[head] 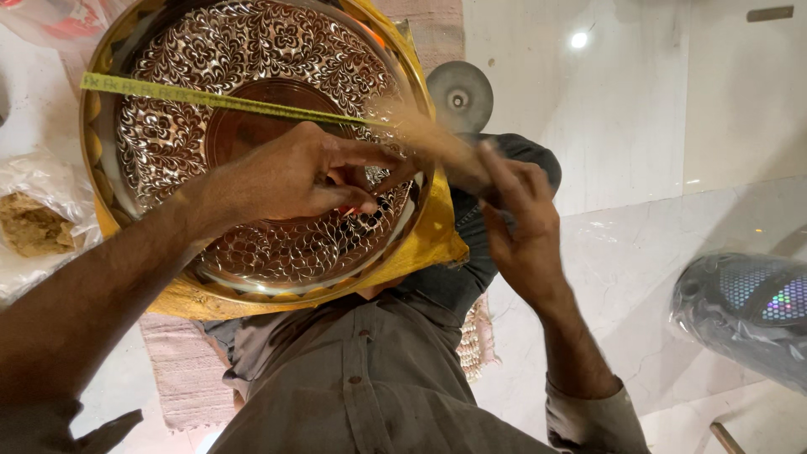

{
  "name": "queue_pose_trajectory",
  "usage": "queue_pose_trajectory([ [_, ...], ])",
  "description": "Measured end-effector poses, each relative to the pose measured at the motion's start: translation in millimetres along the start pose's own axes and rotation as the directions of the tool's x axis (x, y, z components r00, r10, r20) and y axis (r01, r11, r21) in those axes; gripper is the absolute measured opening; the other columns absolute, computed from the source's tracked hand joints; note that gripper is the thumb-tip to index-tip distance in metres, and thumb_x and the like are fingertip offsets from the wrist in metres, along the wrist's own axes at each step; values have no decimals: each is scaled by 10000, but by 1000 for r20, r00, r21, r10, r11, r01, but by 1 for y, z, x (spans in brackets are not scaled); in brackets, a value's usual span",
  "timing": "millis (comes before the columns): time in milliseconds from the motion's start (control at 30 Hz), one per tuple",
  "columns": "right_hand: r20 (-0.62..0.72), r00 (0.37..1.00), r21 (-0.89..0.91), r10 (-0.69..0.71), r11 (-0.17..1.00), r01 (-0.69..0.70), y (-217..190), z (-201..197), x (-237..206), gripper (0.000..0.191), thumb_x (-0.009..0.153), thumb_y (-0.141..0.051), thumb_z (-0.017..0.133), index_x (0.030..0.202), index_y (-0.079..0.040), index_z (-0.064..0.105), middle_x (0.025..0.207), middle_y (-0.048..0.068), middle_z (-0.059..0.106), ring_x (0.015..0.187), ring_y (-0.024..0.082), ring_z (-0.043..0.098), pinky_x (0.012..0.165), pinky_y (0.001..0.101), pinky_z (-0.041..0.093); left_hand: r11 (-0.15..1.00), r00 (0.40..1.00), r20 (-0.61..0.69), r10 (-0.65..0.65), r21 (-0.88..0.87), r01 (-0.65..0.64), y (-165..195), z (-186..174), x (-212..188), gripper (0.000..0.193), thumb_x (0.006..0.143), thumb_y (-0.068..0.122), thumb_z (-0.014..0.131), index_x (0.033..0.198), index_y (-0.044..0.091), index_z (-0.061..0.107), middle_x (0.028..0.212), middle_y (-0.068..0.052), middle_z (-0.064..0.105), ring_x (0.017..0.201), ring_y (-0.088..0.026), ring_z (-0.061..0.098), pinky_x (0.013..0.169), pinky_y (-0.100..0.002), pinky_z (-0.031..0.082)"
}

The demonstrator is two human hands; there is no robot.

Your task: The person sits on the floor with a large engraved metal tray resting on their lap. They hold a small punch against the tray's surface with one hand and repeatedly strike it with a wooden mallet held in the other hand, repositioning the punch to emboss the decorative pattern across the tray.

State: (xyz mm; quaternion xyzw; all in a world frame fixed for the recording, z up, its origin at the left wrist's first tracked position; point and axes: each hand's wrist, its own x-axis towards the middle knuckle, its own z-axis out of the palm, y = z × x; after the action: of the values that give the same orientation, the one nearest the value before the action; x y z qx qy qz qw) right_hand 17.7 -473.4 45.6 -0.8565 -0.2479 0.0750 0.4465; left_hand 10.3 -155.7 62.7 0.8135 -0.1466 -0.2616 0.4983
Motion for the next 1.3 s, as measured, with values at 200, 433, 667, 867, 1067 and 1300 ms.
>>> queue_pose_trajectory([
  [200, -9, 1000, -18, 11, 1000, -11, -2, 2, 0, 697, 999, 76, 619, 1602, -194, 398, 1367, 141, 573, 1258, 232, 597, 1070, 332, 591, 991, 990, -39, 137, 10, -136, 1, -2, 1, 527, 887, 172, 721, 1400, 190, 598, 1081, -48, 802, 823, -110, 807, 830, -332, 665],
  [433, 29, 999, -320, -37, 946, 44, 0, 1, -11, 702, 978, 64, 628, 1606, -151, 400, 1366, 127, 552, 1252, 230, 601, 1060, 318, 607, 996, 997, 2, 83, 19, -83, 2, -3, 2, 539, 867, 222, 735, 1390, 268, 616, 1004, -27, 813, 783, -124, 807, 807, -337, 669],
  [667, -130, 980, 98, 153, 985, -140, -4, 4, -12, 609, 996, 91, 630, 1554, -103, 483, 1108, 108, 564, 973, 177, 549, 855, 302, 512, 990, 990, 8, 138, 35, -138, 2, -4, 4, 541, 876, 188, 742, 1401, 250, 625, 998, -48, 821, 788, -146, 813, 836, -348, 655],
  [867, -38, 992, -46, 118, 992, -120, -21, -4, -9, 662, 948, 81, 666, 1558, -98, 481, 1127, 56, 589, 1040, 140, 613, 902, 280, 532, 992, 985, -124, 117, -29, -121, 7, -8, 2, 575, 853, 197, 789, 1402, 197, 616, 1030, -80, 808, 802, -162, 804, 765, -344, 673],
  [1067, -25, 986, -16, 163, 986, -164, -24, -1, -11, 650, 947, 58, 693, 1547, -107, 508, 1102, 57, 586, 995, 148, 595, 867, 287, 525, 953, 951, -80, 299, 84, -292, 7, -8, 6, 534, 858, 196, 799, 1366, 149, 642, 1194, -101, 773, 831, -166, 807, 814, -351, 668],
  [1300, 12, 983, 21, 182, 983, -182, -18, -10, -16, 632, 956, 48, 661, 1545, -103, 490, 1199, 59, 610, 1088, 136, 636, 919, 288, 585, 976, 980, 13, 197, 89, -198, 4, -9, 10, 604, 842, 226, 781, 1413, 169, 593, 922, -85, 811, 759, -178, 796, 810, -367, 653],
])
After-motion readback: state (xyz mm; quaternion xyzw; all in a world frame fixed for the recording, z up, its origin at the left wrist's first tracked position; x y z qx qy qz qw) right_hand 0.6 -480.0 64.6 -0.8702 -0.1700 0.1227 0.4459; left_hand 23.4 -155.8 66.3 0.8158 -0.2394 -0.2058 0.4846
